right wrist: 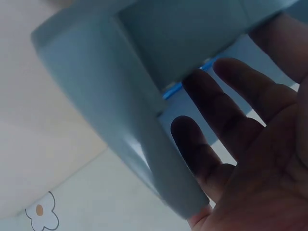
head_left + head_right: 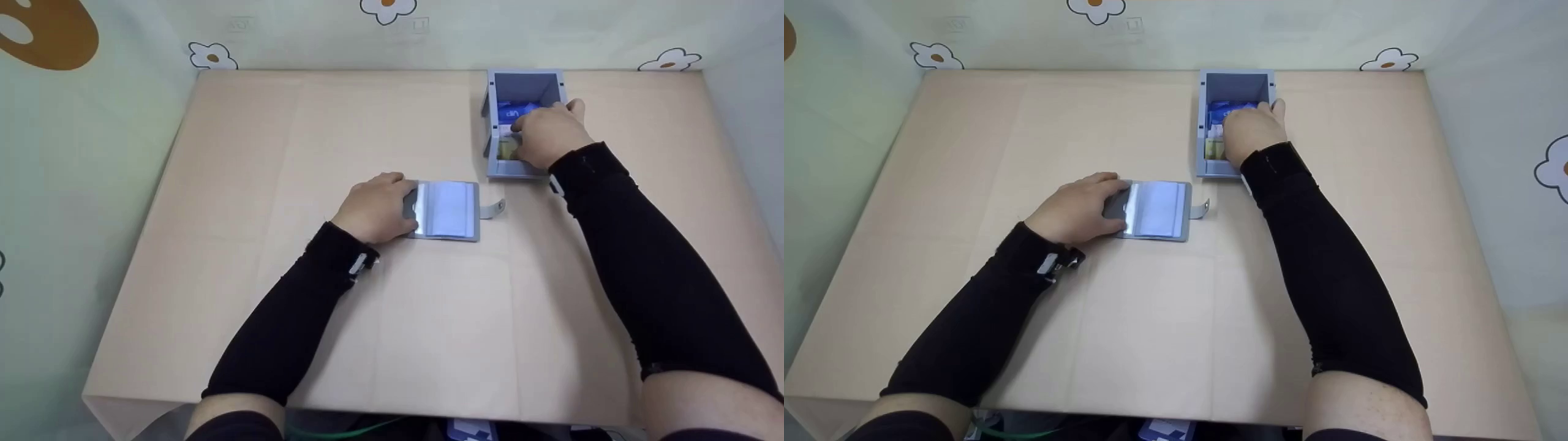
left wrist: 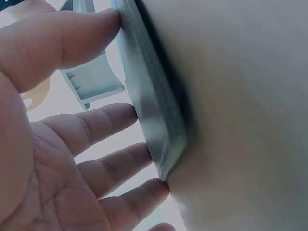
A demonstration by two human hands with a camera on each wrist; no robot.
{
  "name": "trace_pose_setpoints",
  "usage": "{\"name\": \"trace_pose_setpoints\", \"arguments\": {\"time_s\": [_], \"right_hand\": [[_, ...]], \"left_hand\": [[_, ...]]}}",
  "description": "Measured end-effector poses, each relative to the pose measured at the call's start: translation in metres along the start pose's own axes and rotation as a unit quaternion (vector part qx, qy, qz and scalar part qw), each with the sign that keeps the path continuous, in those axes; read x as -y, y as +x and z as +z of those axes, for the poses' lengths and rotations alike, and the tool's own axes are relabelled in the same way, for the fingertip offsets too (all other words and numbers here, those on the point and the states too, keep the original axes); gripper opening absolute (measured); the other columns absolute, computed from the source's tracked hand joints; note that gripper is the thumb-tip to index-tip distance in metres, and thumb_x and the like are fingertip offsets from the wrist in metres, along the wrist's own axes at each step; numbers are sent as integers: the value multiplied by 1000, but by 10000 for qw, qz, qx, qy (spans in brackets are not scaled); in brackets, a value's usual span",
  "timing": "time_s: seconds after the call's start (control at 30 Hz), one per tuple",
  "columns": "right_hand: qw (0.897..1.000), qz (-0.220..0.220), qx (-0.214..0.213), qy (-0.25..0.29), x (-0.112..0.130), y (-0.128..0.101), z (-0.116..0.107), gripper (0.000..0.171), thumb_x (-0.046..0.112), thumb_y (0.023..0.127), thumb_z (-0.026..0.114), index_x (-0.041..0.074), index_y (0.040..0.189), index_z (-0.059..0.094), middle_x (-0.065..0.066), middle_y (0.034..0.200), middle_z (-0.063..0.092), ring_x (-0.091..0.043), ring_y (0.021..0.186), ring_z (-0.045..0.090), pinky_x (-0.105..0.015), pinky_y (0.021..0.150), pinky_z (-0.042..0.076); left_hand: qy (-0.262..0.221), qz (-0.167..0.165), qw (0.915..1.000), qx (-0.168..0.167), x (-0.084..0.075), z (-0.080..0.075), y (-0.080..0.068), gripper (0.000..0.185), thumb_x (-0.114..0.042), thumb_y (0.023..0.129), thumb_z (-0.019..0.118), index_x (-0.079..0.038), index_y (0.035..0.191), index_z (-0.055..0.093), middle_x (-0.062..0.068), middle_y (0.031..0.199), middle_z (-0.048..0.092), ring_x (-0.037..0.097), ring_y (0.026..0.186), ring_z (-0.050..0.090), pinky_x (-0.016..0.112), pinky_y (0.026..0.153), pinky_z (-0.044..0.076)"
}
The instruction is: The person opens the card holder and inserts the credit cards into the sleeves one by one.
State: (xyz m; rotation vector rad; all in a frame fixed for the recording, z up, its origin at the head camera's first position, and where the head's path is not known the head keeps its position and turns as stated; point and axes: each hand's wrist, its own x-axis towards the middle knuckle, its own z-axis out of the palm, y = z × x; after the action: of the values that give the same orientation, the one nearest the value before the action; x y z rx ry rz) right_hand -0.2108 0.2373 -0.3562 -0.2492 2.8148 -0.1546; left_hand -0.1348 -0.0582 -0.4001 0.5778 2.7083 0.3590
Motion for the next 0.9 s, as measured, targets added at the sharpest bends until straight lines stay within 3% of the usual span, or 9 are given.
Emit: {"name": "trace_pose_setpoints", "arguments": {"time_s": [0.2,0.47,0.67,0.9], "right_hand": [[9997,-63,-141,-174,0,3,6,35,17,95,67,8,128,75,-20,108,75,-45,101,46,-65,99,20],[9991,-133,-363,-148,2,4,9,25,14,93,69,7,115,79,-20,100,76,-45,99,47,-66,99,20],[9987,-161,-425,-209,3,7,9,22,13,92,67,4,110,77,-23,104,75,-47,98,49,-67,99,22],[9992,-46,-409,19,3,10,8,29,19,93,75,3,116,73,-24,115,75,-45,99,50,-64,100,20]], "left_hand": [[-26,48,10000,-42,-2,1,0,72,-36,92,71,-15,157,50,13,163,46,30,153,41,57,121,38],[-27,71,9999,-95,-2,0,-1,71,-35,92,71,-15,156,51,12,162,48,30,152,43,56,120,40],[-51,17,10000,-25,-1,0,-1,71,-35,92,70,-15,157,50,13,165,44,30,155,39,57,122,38],[-95,-25,10000,14,1,0,-2,72,-35,93,69,-15,158,49,14,166,42,31,156,37,56,124,35]]}}
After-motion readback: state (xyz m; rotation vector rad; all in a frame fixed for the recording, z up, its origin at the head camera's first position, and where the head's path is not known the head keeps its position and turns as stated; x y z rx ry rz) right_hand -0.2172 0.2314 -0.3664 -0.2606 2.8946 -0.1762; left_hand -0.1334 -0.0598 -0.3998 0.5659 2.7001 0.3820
